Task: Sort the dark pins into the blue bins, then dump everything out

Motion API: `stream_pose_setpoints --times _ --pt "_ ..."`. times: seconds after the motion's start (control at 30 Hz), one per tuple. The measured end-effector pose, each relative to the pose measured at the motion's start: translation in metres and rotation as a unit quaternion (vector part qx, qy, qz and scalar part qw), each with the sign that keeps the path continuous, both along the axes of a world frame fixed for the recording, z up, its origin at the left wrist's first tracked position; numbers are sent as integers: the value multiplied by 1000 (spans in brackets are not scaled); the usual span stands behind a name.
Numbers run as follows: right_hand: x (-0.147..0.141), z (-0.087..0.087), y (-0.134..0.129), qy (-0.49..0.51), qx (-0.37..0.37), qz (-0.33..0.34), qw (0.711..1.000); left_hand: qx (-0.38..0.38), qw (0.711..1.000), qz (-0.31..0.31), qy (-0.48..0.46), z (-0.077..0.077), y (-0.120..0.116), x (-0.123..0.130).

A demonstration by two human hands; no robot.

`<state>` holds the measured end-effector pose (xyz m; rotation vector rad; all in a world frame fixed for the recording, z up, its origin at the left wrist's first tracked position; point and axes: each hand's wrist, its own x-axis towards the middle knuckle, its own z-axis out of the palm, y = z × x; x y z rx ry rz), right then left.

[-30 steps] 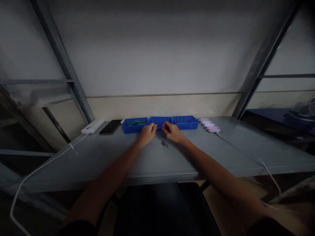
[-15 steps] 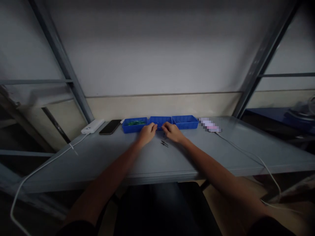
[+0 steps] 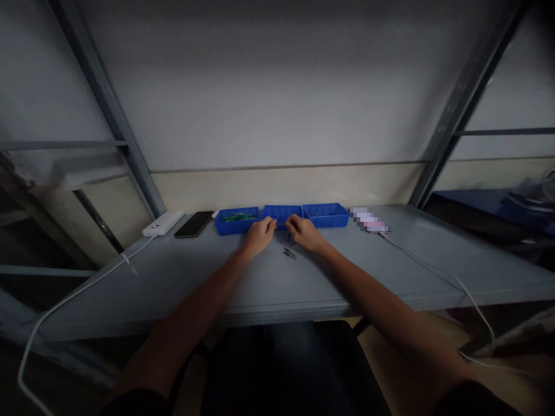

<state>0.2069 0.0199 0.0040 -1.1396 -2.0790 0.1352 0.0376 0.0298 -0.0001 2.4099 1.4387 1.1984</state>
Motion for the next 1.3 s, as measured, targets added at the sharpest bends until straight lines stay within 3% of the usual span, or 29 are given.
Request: stream_pose_setpoints --times 0.2,0.3,0.47,0.63,0.9,1.13,1.23,1.3 --pt "5 5 2 -21 -10 -45 999 -12 999 -11 32 -2 -2 1" --pt "21 6 10 10 -17 -142 990 -33 995 -46 77 -6 -6 3" --pt "58 1 26 102 -19 -333 937 -29 983 -105 146 -11 -12 8" --pt "70 -5 29 125 -24 -387 913 -27 977 -99 186 -15 -12 9" --pt "53 -1 24 111 -26 -329 937 -62 988 4 144 -14 -9 9" --pt "11 1 9 0 -26 -137 990 -84 978 54 183 -11 -7 17" --pt "6 -1 5 -79 -52 -73 993 -88 974 58 202 -14 -4 17" --pt "8 -2 4 -109 -61 -63 990 -90 973 61 203 -17 -3 15"
